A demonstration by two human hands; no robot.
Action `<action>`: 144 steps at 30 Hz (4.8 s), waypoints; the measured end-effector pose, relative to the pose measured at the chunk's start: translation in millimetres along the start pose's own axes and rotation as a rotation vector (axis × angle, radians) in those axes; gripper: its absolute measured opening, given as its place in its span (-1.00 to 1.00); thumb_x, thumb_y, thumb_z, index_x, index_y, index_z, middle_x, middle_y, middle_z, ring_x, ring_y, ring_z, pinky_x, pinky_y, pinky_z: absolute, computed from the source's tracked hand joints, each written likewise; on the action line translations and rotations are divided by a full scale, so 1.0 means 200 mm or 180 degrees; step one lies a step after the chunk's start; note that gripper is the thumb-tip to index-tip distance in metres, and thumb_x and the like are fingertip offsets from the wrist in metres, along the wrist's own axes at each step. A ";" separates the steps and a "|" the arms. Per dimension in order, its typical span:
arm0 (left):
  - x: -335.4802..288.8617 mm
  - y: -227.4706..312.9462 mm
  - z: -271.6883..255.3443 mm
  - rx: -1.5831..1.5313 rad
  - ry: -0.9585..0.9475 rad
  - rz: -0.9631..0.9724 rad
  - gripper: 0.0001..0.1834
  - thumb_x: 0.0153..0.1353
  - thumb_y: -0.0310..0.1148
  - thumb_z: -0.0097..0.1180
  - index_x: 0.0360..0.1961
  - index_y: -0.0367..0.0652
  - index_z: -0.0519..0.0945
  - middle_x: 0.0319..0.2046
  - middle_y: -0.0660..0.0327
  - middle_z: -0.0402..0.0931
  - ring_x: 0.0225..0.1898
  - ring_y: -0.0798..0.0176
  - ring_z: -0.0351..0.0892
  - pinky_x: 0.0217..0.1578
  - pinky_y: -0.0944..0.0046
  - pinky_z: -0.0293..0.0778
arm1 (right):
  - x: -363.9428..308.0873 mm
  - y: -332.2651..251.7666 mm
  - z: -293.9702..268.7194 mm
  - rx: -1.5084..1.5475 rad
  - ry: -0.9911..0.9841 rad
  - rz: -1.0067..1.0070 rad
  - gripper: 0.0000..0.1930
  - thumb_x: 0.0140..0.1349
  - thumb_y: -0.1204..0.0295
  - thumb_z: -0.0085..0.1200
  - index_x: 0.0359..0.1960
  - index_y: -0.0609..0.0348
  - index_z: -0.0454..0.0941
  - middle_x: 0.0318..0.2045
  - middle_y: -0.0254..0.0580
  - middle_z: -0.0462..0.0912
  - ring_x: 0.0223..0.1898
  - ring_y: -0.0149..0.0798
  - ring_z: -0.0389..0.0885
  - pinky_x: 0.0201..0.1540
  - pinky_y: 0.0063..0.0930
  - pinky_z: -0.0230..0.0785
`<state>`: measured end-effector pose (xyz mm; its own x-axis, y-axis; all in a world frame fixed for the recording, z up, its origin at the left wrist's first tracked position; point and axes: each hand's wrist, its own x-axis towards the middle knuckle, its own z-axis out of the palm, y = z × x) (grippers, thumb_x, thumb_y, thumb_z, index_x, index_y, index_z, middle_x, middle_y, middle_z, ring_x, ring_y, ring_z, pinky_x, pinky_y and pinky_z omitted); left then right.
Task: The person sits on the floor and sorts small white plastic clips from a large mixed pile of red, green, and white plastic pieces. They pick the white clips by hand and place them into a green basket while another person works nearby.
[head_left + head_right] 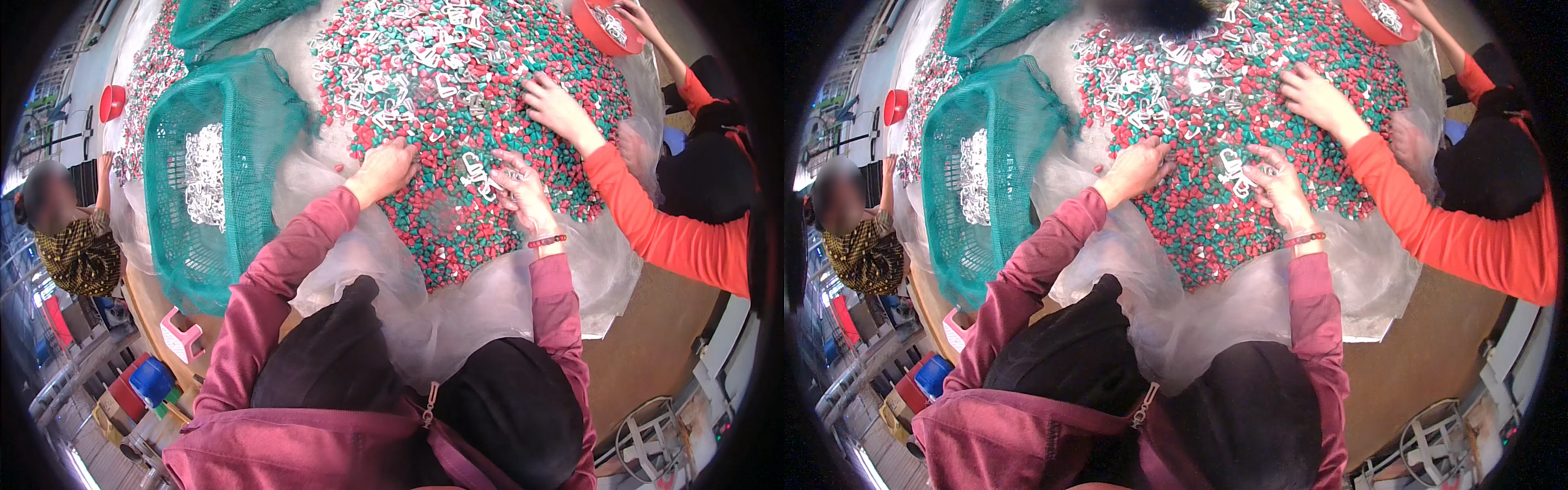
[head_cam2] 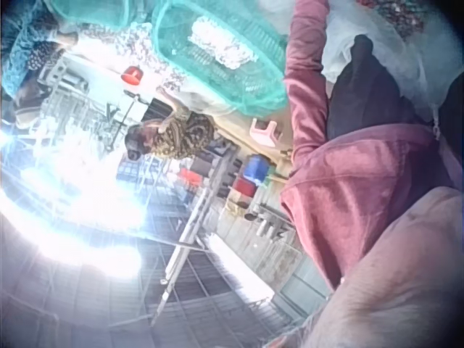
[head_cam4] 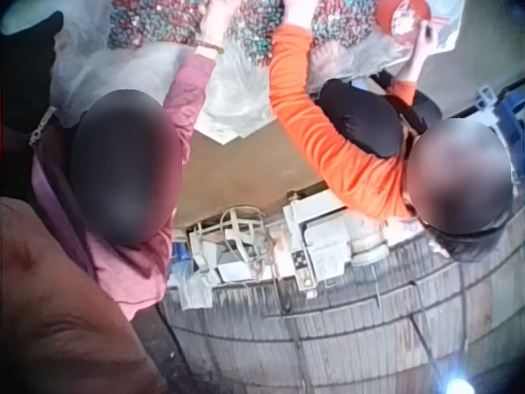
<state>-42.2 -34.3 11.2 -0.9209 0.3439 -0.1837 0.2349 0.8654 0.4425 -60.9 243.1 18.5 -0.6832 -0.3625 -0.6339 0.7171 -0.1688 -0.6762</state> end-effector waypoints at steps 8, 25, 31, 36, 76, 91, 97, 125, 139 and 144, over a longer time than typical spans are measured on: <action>0.11 0.01 -0.19 -0.1942 -0.0135 0.0285 -0.66 0.23 -0.12 0.03 -0.10 -0.10 0.60 -0.25 0.21 0.43 -0.32 0.26 0.46 -0.31 0.26 0.39 | -0.03 -0.02 -0.06 0.1723 -0.1183 -0.0153 -0.81 0.25 0.35 0.04 -0.24 0.21 0.41 -0.31 -0.15 0.46 -0.39 -0.41 0.45 -0.80 -0.82 0.04; 0.32 0.21 0.04 -0.3592 -0.1583 -0.0842 -0.71 0.09 -0.19 0.19 -0.27 -0.11 0.46 -0.39 0.27 0.54 -0.43 0.32 0.59 -0.60 0.35 0.45 | 0.02 0.02 0.03 -0.2618 0.0818 -0.0466 -0.62 0.12 0.51 0.04 0.04 0.11 0.46 -0.31 -0.18 0.52 -0.49 -0.50 0.49 -0.55 -0.57 0.33; 0.31 0.30 0.24 0.1033 -0.0100 0.0913 -0.73 0.03 -0.27 0.14 -0.24 -0.11 0.52 -0.28 -0.02 0.50 -0.28 0.01 0.58 -0.32 0.06 0.52 | 0.07 0.22 0.06 -0.4624 0.1048 -0.1900 -0.79 0.13 0.45 0.05 -0.24 0.29 0.40 -0.23 0.11 0.51 -0.23 0.09 0.52 -0.22 -0.17 0.36; 0.30 0.23 0.03 -0.0653 0.0013 0.0412 -0.70 0.15 -0.16 0.07 -0.20 -0.12 0.55 -0.26 0.06 0.49 -0.26 0.18 0.59 -0.40 0.16 0.51 | 0.02 0.10 0.02 -0.1629 0.0472 -0.0803 -0.86 0.12 0.49 0.04 -0.44 0.22 0.31 -0.39 -0.20 0.49 -0.46 -0.36 0.48 -0.55 -0.51 0.29; 0.04 -0.27 -0.51 -0.0494 0.0921 -0.0661 -0.39 -0.02 -0.36 0.24 0.11 -0.16 0.35 -0.19 -0.12 0.51 -0.10 -0.04 0.52 -0.11 0.11 0.46 | 0.17 -0.36 0.30 -0.5872 0.0491 -0.0943 0.00 -0.07 0.43 0.26 0.34 0.20 -0.20 -0.17 0.18 0.47 -0.18 0.13 0.53 -0.25 -0.09 0.43; 0.20 0.12 0.14 -0.1076 -0.0024 0.0177 -0.51 0.01 -0.43 0.21 0.02 0.03 0.42 -0.10 -0.07 0.37 -0.11 -0.12 0.48 -0.14 0.06 0.46 | 0.17 0.12 0.11 -0.4119 0.0160 -0.1345 -0.21 -0.09 0.47 0.23 0.21 0.31 0.08 -0.11 0.17 0.48 -0.03 0.09 0.46 0.02 -0.23 0.33; 0.15 0.19 0.00 -0.4041 -0.1106 -0.0657 -0.63 0.18 -0.21 0.15 -0.07 -0.18 0.45 -0.31 0.19 0.55 -0.28 0.46 0.53 -0.46 0.47 0.49 | -0.06 0.04 0.06 -0.1023 -0.0343 0.0184 -0.62 0.17 0.57 -0.08 0.07 0.24 0.27 -0.06 -0.13 0.43 -0.12 -0.21 0.51 -0.28 -0.39 0.52; 0.17 0.07 0.08 -0.0306 0.0088 -0.0450 -0.69 0.13 -0.25 0.08 -0.16 -0.20 0.56 -0.36 0.00 0.57 -0.36 0.01 0.59 -0.30 0.10 0.49 | 0.07 0.01 0.23 -0.3695 0.0175 -0.2184 -0.75 0.16 0.47 0.01 -0.10 0.15 0.49 -0.32 -0.05 0.50 -0.34 -0.11 0.55 -0.28 -0.34 0.40; 0.02 -0.07 -0.23 -0.6141 -0.0438 -0.0673 -0.93 0.11 -0.43 0.06 -0.42 -0.13 0.41 -0.43 0.25 0.46 -0.47 0.41 0.42 -0.58 0.47 0.28 | -0.07 -0.11 0.02 0.1487 -0.0985 -0.0482 -0.90 0.12 0.47 -0.04 -0.33 0.12 0.34 -0.39 -0.17 0.42 -0.39 -0.28 0.48 -0.64 -0.63 0.31; 0.05 -0.07 -0.20 -0.4538 -0.0888 -0.1058 -0.85 0.07 -0.41 0.17 -0.40 -0.08 0.41 -0.39 0.34 0.48 -0.50 0.49 0.37 -0.60 0.53 0.20 | 0.09 -0.12 0.04 0.0461 -0.0380 -0.0127 -0.76 0.13 0.46 0.05 -0.16 0.09 0.36 -0.50 -0.35 0.39 -0.52 -0.46 0.39 -0.70 -0.68 0.14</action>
<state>-67.3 -58.6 38.5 -0.7436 0.4066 -0.5308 -0.6146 -0.1030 0.7821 -89.1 233.7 26.6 -0.6964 -0.4576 -0.5529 0.7080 -0.3122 -0.6334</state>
